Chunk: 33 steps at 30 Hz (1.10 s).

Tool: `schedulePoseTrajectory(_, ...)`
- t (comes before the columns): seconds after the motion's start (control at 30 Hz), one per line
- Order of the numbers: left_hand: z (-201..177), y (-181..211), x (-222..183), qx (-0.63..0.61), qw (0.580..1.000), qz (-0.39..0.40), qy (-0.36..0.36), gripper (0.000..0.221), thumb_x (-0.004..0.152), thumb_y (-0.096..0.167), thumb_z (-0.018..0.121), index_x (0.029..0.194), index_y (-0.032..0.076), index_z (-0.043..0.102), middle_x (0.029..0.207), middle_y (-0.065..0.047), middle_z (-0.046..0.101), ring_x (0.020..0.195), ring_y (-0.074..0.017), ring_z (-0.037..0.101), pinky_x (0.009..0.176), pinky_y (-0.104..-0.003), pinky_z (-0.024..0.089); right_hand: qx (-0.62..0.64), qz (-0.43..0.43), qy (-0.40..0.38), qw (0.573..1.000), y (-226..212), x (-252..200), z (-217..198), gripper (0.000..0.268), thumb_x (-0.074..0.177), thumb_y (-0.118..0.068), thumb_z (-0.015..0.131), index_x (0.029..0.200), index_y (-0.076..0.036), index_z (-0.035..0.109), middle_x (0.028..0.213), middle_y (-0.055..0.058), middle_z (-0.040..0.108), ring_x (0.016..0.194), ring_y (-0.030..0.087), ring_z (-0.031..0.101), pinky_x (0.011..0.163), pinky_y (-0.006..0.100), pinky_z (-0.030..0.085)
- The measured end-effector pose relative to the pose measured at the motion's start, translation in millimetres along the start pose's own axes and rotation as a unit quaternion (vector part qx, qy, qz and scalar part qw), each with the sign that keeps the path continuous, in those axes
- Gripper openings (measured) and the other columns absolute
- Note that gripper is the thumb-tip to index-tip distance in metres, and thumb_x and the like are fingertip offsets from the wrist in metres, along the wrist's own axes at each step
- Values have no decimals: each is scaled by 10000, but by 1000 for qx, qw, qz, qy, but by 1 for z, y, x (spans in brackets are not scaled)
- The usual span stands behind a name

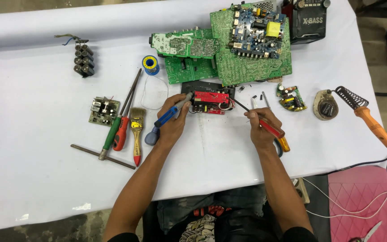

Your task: Assembling and adjusting electronic components on a circuit board using screwdrivers on a workbench.

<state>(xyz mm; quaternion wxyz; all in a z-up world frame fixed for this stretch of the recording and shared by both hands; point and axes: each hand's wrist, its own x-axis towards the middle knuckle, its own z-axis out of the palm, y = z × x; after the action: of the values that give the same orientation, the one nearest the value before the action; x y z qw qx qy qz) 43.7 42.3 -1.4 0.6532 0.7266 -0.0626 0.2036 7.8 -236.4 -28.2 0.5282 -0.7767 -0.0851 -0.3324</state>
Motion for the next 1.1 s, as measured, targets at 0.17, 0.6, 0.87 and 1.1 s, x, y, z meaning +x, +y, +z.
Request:
schedulePoseTrajectory(0.17, 1, -2, -2, -11, 1000, -10, 15, 167, 957, 71, 778, 1106, 33, 712, 1068, -143, 741, 1054, -289, 725, 941, -434, 556, 22, -6, 34, 999, 8, 8, -10, 252, 1066, -188, 637, 892, -7, 662, 693, 123, 688, 710, 264, 745, 696, 341, 598)
schedulePoseTrajectory(0.6, 20, -9, 30, -24, 1000, -19, 3, 166, 955, 118, 794, 1097, 60, 729, 1023, -96, 757, 1024, -193, 712, 953, -389, 537, 84, 70, -9, 994, 15, 71, 17, 279, 1080, -208, 645, 869, -25, 644, 611, 80, 652, 661, 210, 740, 666, 293, 580)
schedulePoseTrajectory(0.87, 22, -29, 23, 34, 999, -15, 25, 161, 940, 183, 826, 1043, 85, 748, 982, -99, 759, 976, -243, 738, 907, -392, 549, 119, 103, 11, 987, 35, 55, 23, 318, 1079, -238, 627, 847, -21, 637, 594, 79, 617, 632, 221, 737, 639, 306, 583)
schedulePoseTrajectory(1.1, 17, -20, 25, 93, 988, 91, 85, 131, 962, 140, 797, 1044, 68, 724, 927, -107, 742, 879, -293, 739, 807, -388, 572, 105, 37, 27, 993, 34, 49, 15, 343, 1077, -220, 621, 796, -22, 617, 549, 79, 590, 589, 252, 735, 599, 313, 588)
